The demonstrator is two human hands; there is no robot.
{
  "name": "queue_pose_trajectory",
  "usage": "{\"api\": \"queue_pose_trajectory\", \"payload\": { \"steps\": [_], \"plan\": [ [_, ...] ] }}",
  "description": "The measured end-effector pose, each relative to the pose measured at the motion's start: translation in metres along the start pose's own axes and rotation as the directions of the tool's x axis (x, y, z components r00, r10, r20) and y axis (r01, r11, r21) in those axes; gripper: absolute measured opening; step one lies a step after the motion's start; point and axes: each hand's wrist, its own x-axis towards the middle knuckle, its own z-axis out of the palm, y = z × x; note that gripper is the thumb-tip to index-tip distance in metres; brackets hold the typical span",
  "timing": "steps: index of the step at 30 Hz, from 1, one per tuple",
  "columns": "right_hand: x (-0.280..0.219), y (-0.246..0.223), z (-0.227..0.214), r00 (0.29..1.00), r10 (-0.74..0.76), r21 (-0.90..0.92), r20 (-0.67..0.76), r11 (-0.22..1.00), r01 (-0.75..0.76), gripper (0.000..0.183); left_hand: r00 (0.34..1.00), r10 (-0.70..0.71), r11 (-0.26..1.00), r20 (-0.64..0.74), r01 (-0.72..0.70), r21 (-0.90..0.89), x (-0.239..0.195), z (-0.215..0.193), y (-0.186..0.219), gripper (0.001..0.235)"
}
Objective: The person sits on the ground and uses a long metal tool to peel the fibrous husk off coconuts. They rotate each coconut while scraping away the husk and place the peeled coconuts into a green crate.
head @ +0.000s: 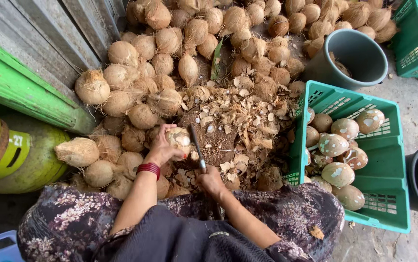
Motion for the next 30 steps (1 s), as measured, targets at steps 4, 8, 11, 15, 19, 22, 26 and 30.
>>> {"api": "queue_pose_trajectory", "payload": {
  "steps": [4,8,11,15,19,22,26,30],
  "plan": [
    [-0.011,-0.003,-0.016,0.984,-0.181,0.135,-0.011,0.974,0.180,0.015,0.998,-0.042,0.999,0.040,0.042,-0.005,0.001,-0.004,-0.002,0.102],
    [-0.005,0.003,-0.011,0.798,-0.598,0.085,-0.075,0.794,0.602,0.022,0.982,-0.175,0.982,0.074,0.180,-0.061,0.006,-0.006,-0.003,0.102],
    [0.008,0.007,0.001,0.946,-0.325,0.117,-0.002,0.939,0.323,0.023,0.994,-0.016,0.994,0.104,0.027,-0.104,0.011,-0.003,-0.008,0.102],
    [0.001,0.000,0.003,0.991,-0.133,-0.084,-0.017,0.988,0.131,0.020,0.996,-0.007,0.998,0.091,0.013,-0.066,0.014,0.002,-0.023,0.105],
    [-0.021,-0.021,-0.012,0.955,-0.298,0.071,-0.011,0.952,0.298,0.020,0.997,0.037,0.997,0.069,-0.032,-0.073,0.028,-0.004,-0.016,0.115],
    [-0.023,-0.010,-0.011,0.893,-0.441,0.048,-0.084,0.894,0.446,0.021,0.993,-0.111,0.994,0.050,0.112,-0.004,0.015,-0.001,-0.015,0.107],
    [0.012,0.009,0.000,0.984,-0.180,0.159,-0.014,0.971,0.180,0.017,0.993,-0.105,0.994,0.051,0.104,0.009,0.006,-0.003,0.009,0.103],
    [0.029,0.037,0.005,0.983,-0.171,-0.001,-0.072,0.985,0.171,0.009,1.000,-0.012,0.985,0.000,0.011,0.173,-0.010,-0.001,0.016,0.101]
  ]
}}
